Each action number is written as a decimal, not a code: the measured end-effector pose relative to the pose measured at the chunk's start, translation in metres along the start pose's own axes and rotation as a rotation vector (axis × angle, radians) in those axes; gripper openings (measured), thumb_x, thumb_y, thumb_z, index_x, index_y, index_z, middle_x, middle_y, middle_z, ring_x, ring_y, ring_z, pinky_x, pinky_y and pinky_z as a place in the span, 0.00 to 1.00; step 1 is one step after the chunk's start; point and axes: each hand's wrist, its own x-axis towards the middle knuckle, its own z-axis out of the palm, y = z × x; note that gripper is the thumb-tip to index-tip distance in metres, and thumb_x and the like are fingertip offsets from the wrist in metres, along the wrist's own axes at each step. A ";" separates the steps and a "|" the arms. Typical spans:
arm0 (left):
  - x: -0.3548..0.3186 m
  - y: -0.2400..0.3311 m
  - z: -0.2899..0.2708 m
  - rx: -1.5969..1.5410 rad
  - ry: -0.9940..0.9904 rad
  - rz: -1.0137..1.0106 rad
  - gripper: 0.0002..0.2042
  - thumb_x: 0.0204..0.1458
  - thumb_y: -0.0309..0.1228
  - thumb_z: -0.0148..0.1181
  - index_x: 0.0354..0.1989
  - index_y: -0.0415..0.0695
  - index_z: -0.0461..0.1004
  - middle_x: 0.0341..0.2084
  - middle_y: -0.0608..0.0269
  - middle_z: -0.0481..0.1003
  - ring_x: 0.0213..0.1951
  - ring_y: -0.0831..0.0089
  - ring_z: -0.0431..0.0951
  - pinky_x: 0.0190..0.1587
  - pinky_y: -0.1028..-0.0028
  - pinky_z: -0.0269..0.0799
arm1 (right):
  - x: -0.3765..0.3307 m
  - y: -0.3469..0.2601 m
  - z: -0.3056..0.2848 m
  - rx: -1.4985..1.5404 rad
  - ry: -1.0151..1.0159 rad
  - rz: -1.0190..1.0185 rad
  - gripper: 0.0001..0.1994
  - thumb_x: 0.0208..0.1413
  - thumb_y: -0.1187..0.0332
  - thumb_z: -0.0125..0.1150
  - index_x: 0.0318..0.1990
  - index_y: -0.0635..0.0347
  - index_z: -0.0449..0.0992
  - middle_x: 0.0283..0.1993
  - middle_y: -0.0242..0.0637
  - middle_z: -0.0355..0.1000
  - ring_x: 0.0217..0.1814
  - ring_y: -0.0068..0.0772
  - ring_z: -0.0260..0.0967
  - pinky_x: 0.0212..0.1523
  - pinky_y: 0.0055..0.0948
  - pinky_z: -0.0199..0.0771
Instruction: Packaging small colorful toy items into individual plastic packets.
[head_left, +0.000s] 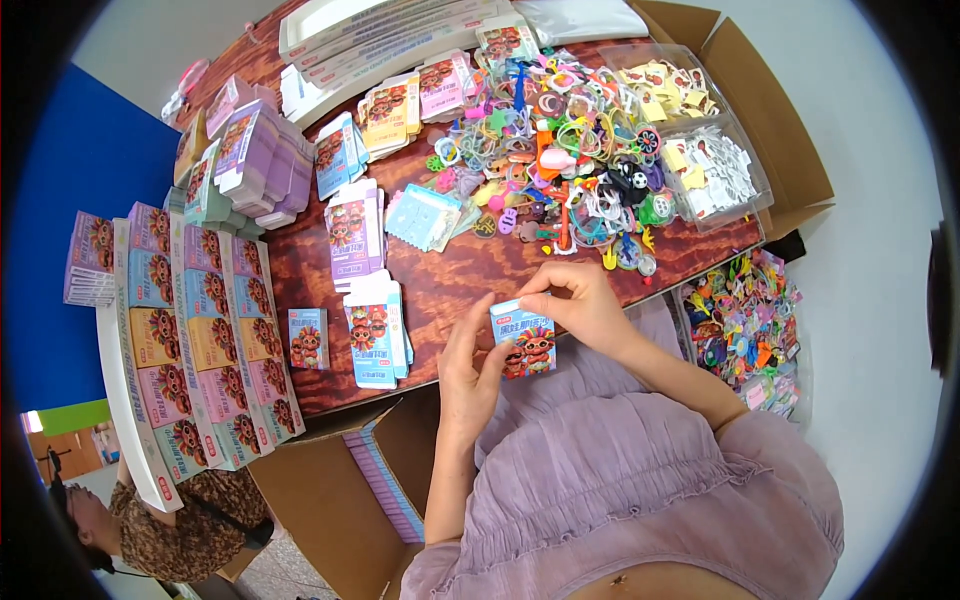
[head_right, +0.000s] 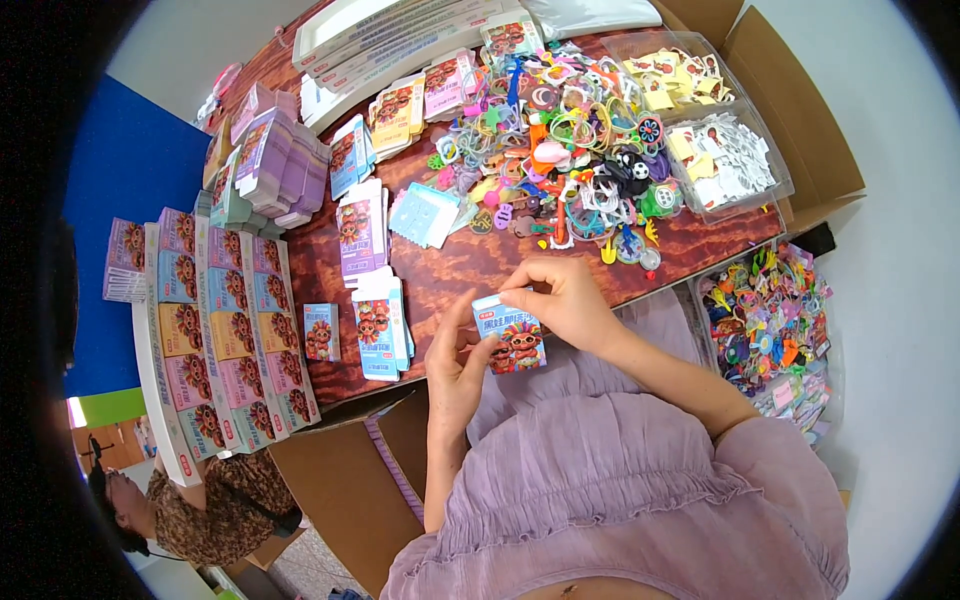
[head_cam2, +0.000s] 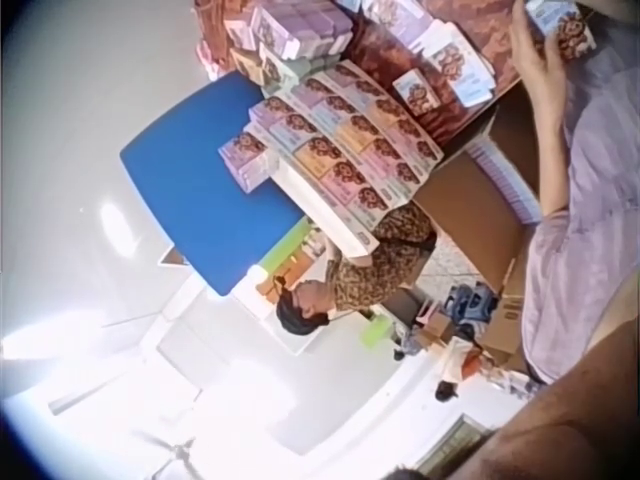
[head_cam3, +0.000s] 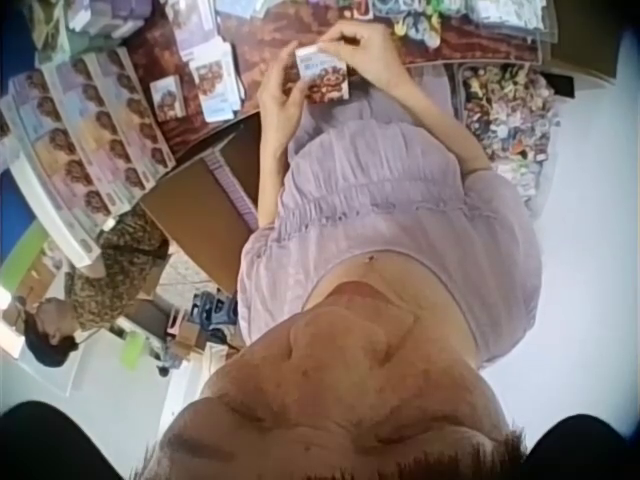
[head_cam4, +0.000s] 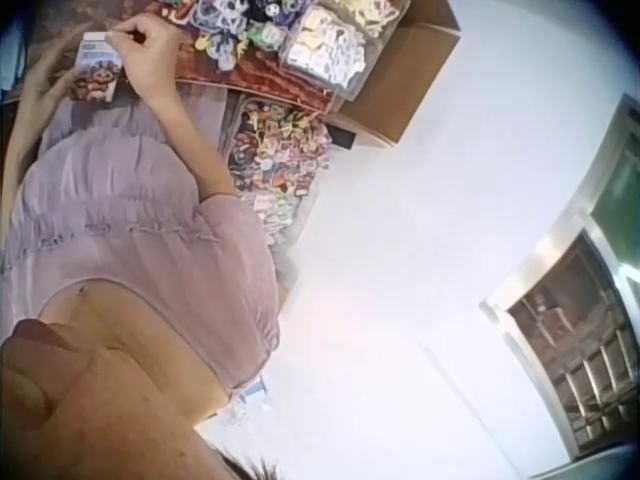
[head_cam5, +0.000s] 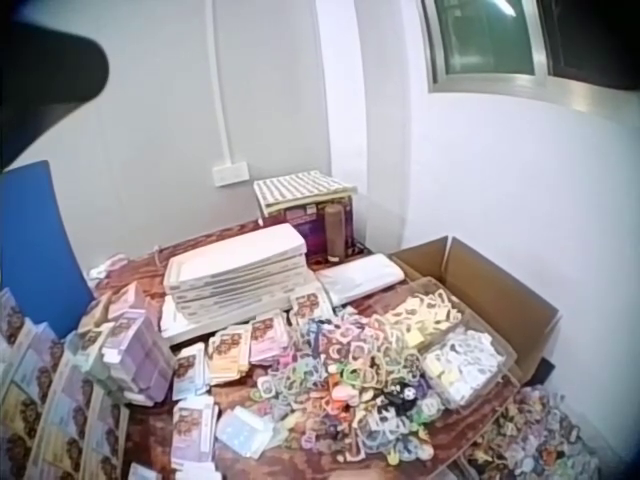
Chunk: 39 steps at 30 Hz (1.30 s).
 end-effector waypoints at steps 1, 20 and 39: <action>0.000 0.000 0.002 -0.062 0.022 -0.010 0.27 0.51 0.15 0.60 0.61 0.42 0.67 0.39 0.59 0.73 0.36 0.75 0.77 0.37 0.75 0.76 | 0.001 0.000 0.000 0.000 0.000 0.000 0.04 0.54 0.74 0.66 0.33 0.66 0.80 0.31 0.32 0.76 0.32 0.16 0.72 0.31 0.21 0.71; -0.004 -0.013 -0.001 -0.083 -0.033 -0.033 0.22 0.54 0.13 0.54 0.59 0.40 0.68 0.41 0.58 0.72 0.38 0.73 0.77 0.39 0.76 0.74 | -0.005 -0.012 -0.025 -0.290 -0.334 -0.231 0.11 0.52 0.79 0.61 0.45 0.67 0.79 0.44 0.41 0.77 0.47 0.36 0.76 0.47 0.31 0.75; 0.012 -0.084 -0.196 0.985 0.647 -0.066 0.19 0.60 0.21 0.48 0.60 0.40 0.67 0.55 0.47 0.71 0.55 0.52 0.71 0.56 0.61 0.68 | 0.057 0.010 0.151 -0.866 -0.252 -0.510 0.29 0.50 0.60 0.67 0.57 0.66 0.69 0.49 0.43 0.71 0.55 0.39 0.65 0.52 0.38 0.64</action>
